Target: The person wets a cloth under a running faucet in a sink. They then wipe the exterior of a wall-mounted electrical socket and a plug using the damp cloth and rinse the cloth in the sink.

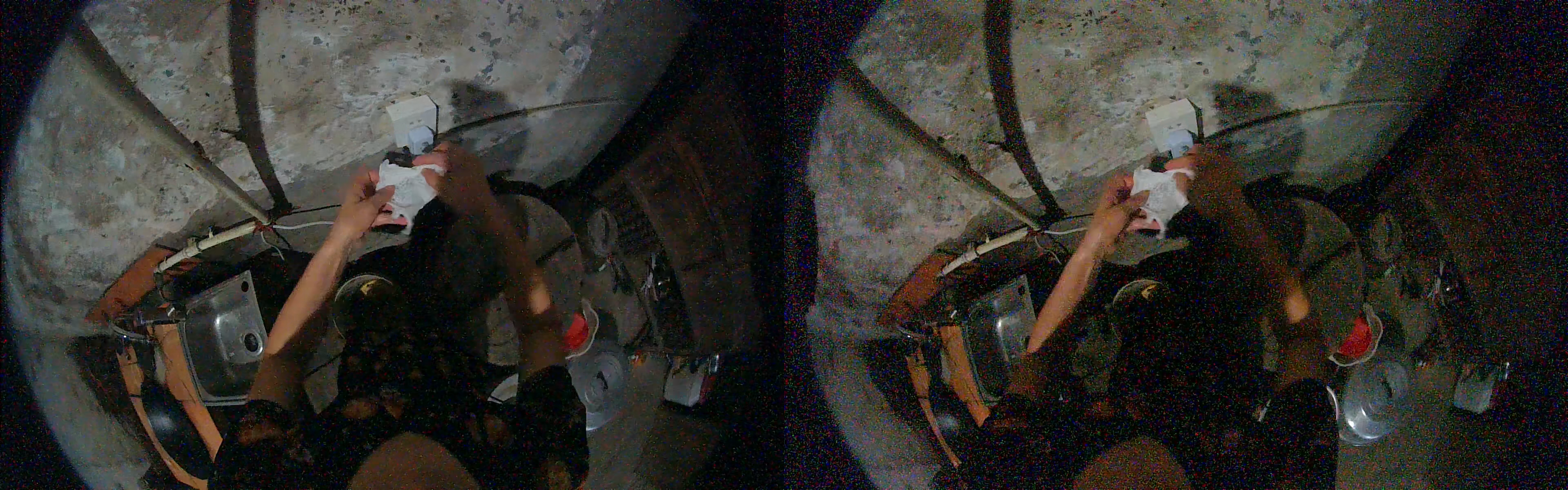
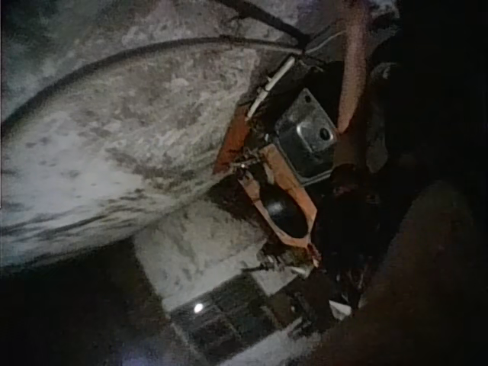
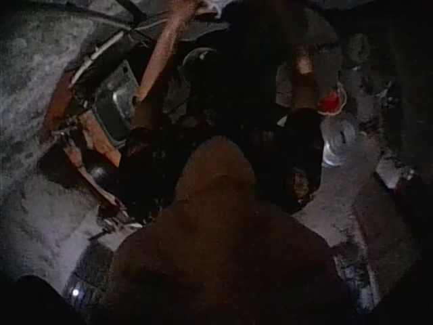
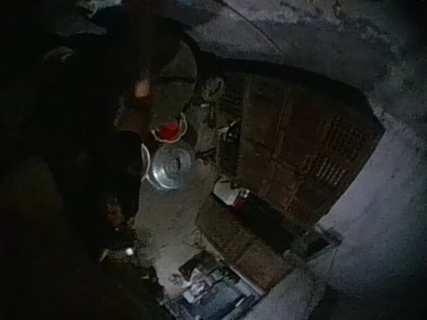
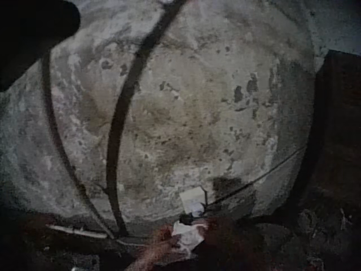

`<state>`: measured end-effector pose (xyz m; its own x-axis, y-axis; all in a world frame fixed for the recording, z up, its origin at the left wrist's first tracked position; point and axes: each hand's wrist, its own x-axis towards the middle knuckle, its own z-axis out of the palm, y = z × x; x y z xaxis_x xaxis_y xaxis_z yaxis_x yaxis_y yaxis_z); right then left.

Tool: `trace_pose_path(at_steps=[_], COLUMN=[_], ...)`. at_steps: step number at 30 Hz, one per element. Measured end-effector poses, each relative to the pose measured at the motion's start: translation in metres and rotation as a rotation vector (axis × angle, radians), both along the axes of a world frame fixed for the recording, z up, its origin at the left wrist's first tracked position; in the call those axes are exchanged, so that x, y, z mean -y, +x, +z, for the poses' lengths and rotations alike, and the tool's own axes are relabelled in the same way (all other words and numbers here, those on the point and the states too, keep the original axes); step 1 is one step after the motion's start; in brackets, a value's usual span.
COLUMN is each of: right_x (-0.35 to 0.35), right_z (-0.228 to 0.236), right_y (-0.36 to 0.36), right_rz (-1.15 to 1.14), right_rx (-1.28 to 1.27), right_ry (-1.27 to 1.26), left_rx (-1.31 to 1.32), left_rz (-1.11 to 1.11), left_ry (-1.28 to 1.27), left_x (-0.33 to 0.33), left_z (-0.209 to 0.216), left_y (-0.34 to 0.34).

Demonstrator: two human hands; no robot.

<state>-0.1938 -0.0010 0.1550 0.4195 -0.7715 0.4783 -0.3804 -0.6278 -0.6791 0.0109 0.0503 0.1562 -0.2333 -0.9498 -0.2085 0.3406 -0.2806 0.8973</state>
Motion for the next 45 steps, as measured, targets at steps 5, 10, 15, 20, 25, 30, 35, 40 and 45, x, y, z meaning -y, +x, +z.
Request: trace_pose_path(at_steps=[5,10,15,20,25,30,35,40,45], right_x=[-0.057,-0.065,-0.074,-0.083,-0.098,-0.109,-0.118,-0.116,-0.122], right_z=[0.015,-0.018,-0.083,-0.105,-0.104,-0.121,-0.122,-0.122,-0.115], right_y=[0.041,0.017,-0.022,-0.026,-0.033,-0.040,-0.036,-0.038,-0.030], right_rz=[-0.003,-0.156,-0.355,-0.342,-0.359,-0.326,-0.325,-0.283,-0.310], right_rx=[-0.188,0.236,0.343,-0.137,0.150,0.155,0.205,0.260,0.295], right_ry=[-0.390,-0.041,0.477,0.371,0.542,0.582,0.634,0.656,0.763], left_rx=[-0.660,-0.107,0.938,1.420,0.949,0.813,0.724,0.635,0.882], left_rz=[-0.037,0.399,0.741,0.671,0.934,0.931,0.859,0.921,0.744], left_ry=[0.274,0.151,-0.884,-1.168,-0.919,-0.759,-0.639,-0.819,-0.631], left_x=[-0.014,0.012,0.074,0.111,0.109,0.100,0.103,0.110,0.094], left_z=[0.005,-0.034,0.020,0.028,-0.014,-0.059,-0.059,-0.007,-0.085], left_y=[-0.011,-0.004,-0.027,-0.045,-0.050,-0.050,-0.040,-0.049,-0.027])
